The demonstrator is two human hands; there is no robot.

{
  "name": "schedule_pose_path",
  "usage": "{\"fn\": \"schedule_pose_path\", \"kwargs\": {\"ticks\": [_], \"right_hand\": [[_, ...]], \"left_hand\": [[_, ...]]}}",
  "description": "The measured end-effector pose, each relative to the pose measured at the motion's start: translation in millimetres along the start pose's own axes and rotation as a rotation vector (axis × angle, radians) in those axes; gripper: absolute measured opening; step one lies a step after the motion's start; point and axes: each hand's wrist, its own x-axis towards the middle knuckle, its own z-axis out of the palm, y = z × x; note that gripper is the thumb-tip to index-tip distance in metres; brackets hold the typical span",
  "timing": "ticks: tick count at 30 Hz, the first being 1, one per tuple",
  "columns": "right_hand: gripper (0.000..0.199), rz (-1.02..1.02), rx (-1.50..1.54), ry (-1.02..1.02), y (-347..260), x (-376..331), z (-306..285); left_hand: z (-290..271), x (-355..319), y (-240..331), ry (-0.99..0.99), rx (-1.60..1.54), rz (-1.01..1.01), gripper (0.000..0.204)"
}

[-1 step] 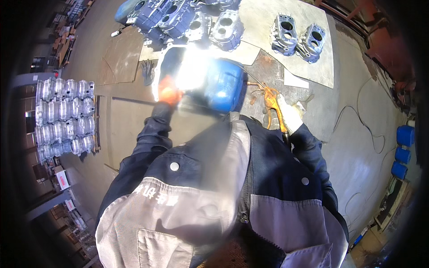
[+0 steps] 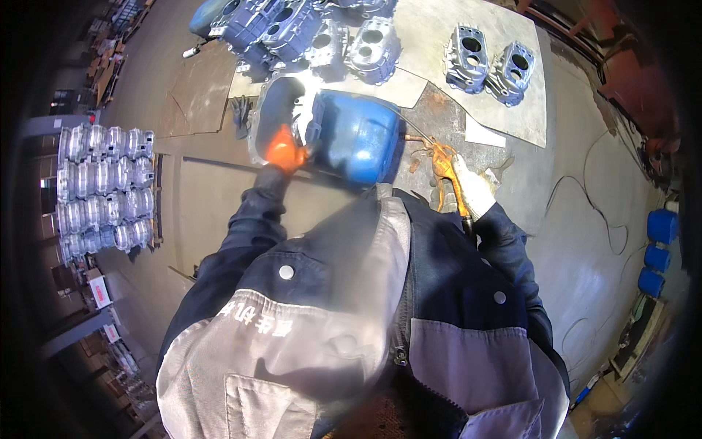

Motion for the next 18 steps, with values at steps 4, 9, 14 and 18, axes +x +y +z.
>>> {"fn": "schedule_pose_path", "kwargs": {"ticks": [4, 9, 14, 18], "right_hand": [[0.050, 0.046, -0.279, 0.131, -8, 18, 11], [0.049, 0.002, -0.401, 0.091, -20, 27, 24], [0.044, -0.002, -0.554, 0.034, -43, 31, 45], [0.039, -0.002, -0.604, -0.094, -51, 39, 68]], "left_hand": [[12, 18, 16, -0.069, 0.009, -0.259, 0.063], [12, 38, -21, -0.026, -0.057, -0.268, 0.063], [44, 48, -108, 0.051, -0.510, -0.223, 0.081], [52, 45, -126, 0.065, -0.568, -0.255, 0.073]]}}
